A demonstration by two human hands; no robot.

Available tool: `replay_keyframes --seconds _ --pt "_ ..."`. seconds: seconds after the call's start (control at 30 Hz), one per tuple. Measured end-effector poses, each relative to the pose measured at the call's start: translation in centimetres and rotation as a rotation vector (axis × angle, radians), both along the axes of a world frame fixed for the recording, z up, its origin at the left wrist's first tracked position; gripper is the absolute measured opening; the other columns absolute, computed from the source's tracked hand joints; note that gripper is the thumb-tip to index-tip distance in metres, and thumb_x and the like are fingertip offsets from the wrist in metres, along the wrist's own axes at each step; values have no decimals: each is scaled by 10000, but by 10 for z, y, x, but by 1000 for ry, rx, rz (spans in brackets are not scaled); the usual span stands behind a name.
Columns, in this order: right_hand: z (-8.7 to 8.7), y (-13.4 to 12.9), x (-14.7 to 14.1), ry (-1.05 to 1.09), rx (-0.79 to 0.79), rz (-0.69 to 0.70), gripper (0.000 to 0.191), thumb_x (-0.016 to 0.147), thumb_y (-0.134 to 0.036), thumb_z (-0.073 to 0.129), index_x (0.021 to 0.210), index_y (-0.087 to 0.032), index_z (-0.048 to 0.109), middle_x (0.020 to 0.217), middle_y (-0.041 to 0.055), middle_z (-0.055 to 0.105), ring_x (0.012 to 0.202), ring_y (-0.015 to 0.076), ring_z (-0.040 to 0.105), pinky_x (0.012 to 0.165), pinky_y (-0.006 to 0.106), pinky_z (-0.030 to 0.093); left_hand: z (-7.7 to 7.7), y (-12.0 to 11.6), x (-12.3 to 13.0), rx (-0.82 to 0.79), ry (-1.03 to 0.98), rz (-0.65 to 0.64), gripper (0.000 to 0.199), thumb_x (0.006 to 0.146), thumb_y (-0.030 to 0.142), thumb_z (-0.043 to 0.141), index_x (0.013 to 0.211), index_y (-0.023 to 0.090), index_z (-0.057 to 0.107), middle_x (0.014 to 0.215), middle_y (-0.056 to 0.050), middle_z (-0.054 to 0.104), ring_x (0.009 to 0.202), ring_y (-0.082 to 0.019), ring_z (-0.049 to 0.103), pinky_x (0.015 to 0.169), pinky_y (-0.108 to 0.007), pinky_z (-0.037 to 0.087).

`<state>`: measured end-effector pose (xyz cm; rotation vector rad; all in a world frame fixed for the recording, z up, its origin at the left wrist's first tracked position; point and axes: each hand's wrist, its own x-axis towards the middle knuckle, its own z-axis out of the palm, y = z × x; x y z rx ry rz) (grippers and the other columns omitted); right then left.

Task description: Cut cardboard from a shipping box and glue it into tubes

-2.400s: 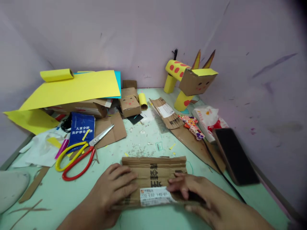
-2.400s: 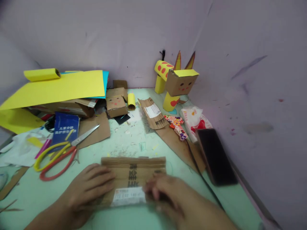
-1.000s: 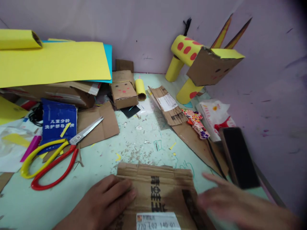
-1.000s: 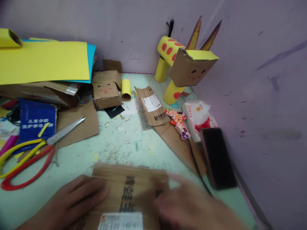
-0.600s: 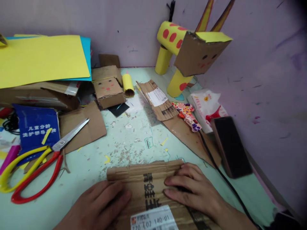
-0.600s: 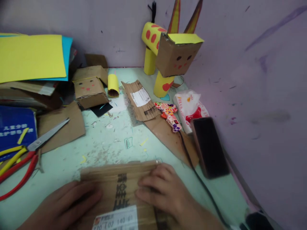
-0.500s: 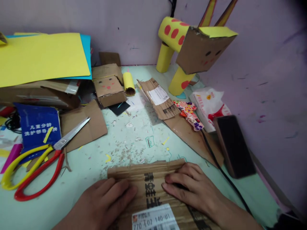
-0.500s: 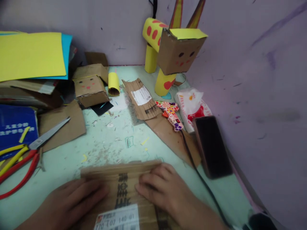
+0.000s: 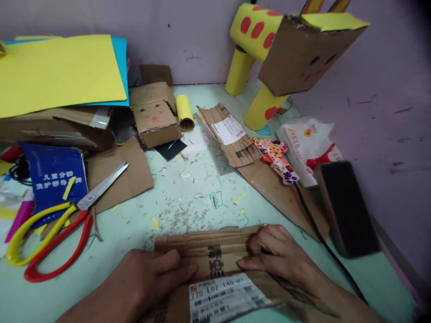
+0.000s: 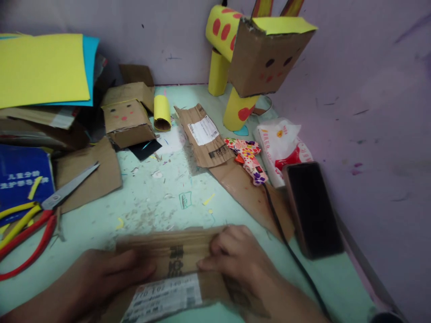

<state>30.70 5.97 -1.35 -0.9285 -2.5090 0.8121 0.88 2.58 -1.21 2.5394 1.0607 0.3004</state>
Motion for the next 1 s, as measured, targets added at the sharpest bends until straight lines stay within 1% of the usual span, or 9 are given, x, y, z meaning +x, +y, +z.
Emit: replay_keyframes --seconds 0.17,0.27,0.33,0.4,0.57,0.73,0.83,0.9,1.0 --pt "26 -17 44 -18 -178 6 413 851 -345 575 1261 -318 536 1155 72 618 1079 258 588 851 370 511 10 -14 -5 164 100 -50 432 862 58 376 1263 180 476 805 -4 635 663 -168 550 600 -296 435" --pt "51 -21 56 -91 -131 -349 323 887 -300 492 1193 -359 579 1226 35 595 1080 272 603 857 387 524 16 -23 -7 260 219 -72 527 809 24 370 1305 184 448 924 -18 656 776 -187 555 689 -308 437" --pt "66 -13 39 -98 -50 -501 294 876 -277 526 1149 -371 582 1217 4 593 1098 257 585 900 387 500 20 -26 -7 231 273 -77 561 803 77 402 1352 189 398 958 -28 653 822 -198 552 722 -309 441" --pt "75 0 5 -91 8 -394 314 868 -248 538 1170 -326 573 1217 28 593 1103 236 571 921 378 482 23 -25 -3 177 320 -90 594 788 103 443 1372 189 374 957 -36 650 847 -202 558 741 -305 453" --pt "68 27 -74 -360 -176 -14 432 725 -213 676 1148 -163 605 1037 109 670 971 287 596 850 422 471 34 -23 -5 109 386 -96 663 743 37 443 1360 273 386 1174 -39 627 940 -194 585 776 -295 464" --pt "64 28 -81 -413 -275 20 199 725 -152 640 923 -178 646 935 61 671 881 217 616 731 295 439 59 -22 -23 192 448 84 812 547 8 448 1332 214 420 1361 -129 496 1088 -304 544 915 -453 400" --pt "70 27 -82 -490 -246 28 126 774 -161 578 891 -184 620 853 54 696 791 205 640 614 272 394 72 -13 -7 238 372 249 691 625 59 462 1303 191 447 1298 -143 545 1094 -325 535 934 -511 373" --pt "73 31 -86 -561 -135 39 179 781 -160 549 950 -183 605 785 68 711 726 223 655 541 277 346 74 -2 13 149 313 328 508 759 167 433 1264 180 483 1199 -136 613 987 -319 583 846 -504 429" --pt "76 42 -94 -601 -14 141 308 730 -150 552 1030 -195 605 791 79 731 722 247 670 513 281 318 70 17 37 -265 374 417 320 761 198 439 1046 199 585 970 -86 685 869 -287 629 721 -415 473"
